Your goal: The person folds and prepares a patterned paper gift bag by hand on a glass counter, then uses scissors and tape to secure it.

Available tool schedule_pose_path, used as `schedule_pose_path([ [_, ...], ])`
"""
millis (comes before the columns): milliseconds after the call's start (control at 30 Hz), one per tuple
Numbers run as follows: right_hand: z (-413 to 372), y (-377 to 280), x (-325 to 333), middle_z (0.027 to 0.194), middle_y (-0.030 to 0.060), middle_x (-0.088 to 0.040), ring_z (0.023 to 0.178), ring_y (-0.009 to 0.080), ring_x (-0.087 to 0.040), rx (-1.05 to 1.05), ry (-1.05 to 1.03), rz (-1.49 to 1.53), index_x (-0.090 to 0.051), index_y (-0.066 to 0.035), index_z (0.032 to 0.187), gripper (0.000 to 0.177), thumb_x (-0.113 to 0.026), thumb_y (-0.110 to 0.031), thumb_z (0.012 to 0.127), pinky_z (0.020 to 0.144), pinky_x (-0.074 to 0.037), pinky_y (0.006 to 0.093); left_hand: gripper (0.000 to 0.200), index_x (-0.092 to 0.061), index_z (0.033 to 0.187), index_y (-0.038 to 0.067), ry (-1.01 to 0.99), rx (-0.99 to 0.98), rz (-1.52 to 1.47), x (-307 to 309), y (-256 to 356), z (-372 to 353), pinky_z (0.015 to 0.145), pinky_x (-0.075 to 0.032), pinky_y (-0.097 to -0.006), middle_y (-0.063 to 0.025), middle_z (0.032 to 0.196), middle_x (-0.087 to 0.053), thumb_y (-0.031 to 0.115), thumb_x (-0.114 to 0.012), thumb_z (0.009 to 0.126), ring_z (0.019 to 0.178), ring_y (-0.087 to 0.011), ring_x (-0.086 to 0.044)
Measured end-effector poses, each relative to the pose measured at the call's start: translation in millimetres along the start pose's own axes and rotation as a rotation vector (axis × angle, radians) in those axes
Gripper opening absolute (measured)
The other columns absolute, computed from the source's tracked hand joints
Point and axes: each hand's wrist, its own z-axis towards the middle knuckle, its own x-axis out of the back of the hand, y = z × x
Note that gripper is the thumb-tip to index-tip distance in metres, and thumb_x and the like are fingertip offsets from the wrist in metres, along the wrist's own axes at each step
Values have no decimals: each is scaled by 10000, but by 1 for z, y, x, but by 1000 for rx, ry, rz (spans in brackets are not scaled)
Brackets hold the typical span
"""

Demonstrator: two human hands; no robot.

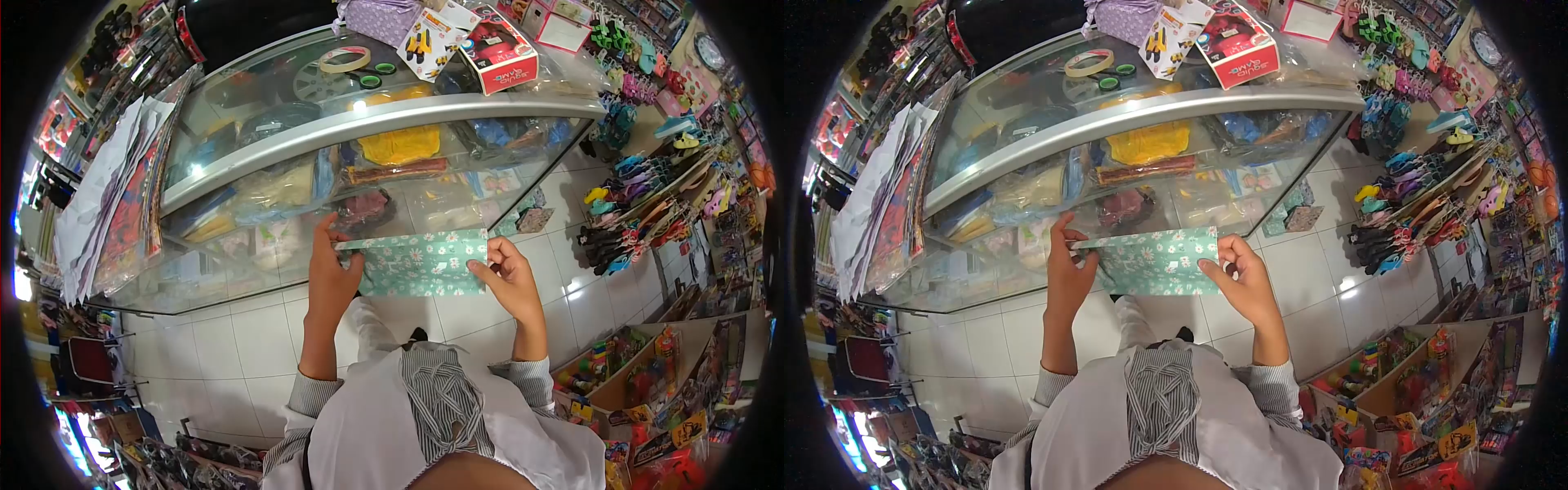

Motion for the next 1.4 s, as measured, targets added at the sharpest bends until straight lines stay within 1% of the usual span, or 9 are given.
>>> schedule_pose_path([
  [167, -8, 6, 1, 745, -59, -552, 602, -4, -416, 129, -31, -141, -564, -20, 1009, 158, -627, -69, 872, 543, -337, 176, 703, -311, 1355, 65, 12, 8, -40, -13, -5, -7, 823, -460, -322, -76, 968, -522, -105, -557, 718, 948, -196, -563],
  [267, -18, -1, 3, 784, -46, -578, 648, 12, -451, -103, -44, -109, -571, -8, 1059, 180, -600, -69, 893, 610, -371, 184, 721, -305, 1354, 62, 13, -17, -106, -15, -4, -6, 850, -450, -318, -78, 959, -531, -141, -506, 693, 987, -205, -574],
  [600, -4, 18, 4, 1047, 58, -616, 918, 123, -600, -137, 18, 291, -538, 7, 1185, 304, -517, -35, 885, 772, -496, 262, 592, -344, 1325, 26, 40, 18, -694, -23, -24, 13, 944, -401, -300, -115, 1177, -549, -159, -436, 771, 1085, -175, -531],
  [800, 17, 11, 5, 1224, 98, -541, 1085, 165, -551, -349, -3, 743, -396, -18, 1340, 482, -547, -40, 884, 923, -453, 313, 546, -308, 1376, 26, -155, -44, -543, -20, -24, 25, 987, -372, -305, -101, 1271, -491, -56, -484, 865, 1161, -179, -477],
  [933, 14, 3, 9, 1267, 79, -508, 1154, 139, -491, -21, -294, 180, -256, -24, 1413, 639, -575, 34, 863, 953, -409, 286, 612, -275, 1410, 40, -366, -12, -593, -5, -43, 42, 992, -378, -317, -89, 1298, -464, -53, -501, 850, 1168, -180, -469],
  [1033, 28, 1, 14, 1267, 78, -508, 1152, 141, -492, -106, -273, 73, -238, -27, 1422, 627, -559, 9, 884, 953, -409, 287, 648, -258, 1428, 55, -605, 4, -619, 9, -53, 51, 993, -385, -327, -82, 1320, -446, -64, -495, 837, 1180, -181, -461],
  [1133, 33, -1, 15, 1288, 92, -500, 1165, 167, -495, -227, -195, 316, -272, -21, 1414, 589, -535, 2, 888, 961, -419, 304, 617, -236, 1423, 56, -733, 177, -676, 23, -45, 55, 971, -399, -311, -80, 1291, -446, -29, -483, 865, 1203, -167, -434],
  [1300, 31, 21, 28, 1368, 104, -435, 1223, 184, -452, -300, -416, 1158, -275, -30, 1420, 638, -524, 67, 840, 1012, -388, 346, 604, -235, 1456, 69, -519, 320, -750, 19, -26, 51, 997, -382, -327, -61, 1365, -406, 48, -467, 899, 1217, -171, -425],
  [1400, 13, 25, 22, 1347, 106, -453, 1217, 193, -462, -11, -379, 380, -257, -37, 1423, 683, -543, 81, 815, 1008, -395, 356, 626, -179, 1474, 74, -552, 341, -672, 19, -35, 45, 997, -378, -318, -74, 1403, -369, 61, -454, 912, 1236, -182, -410],
])
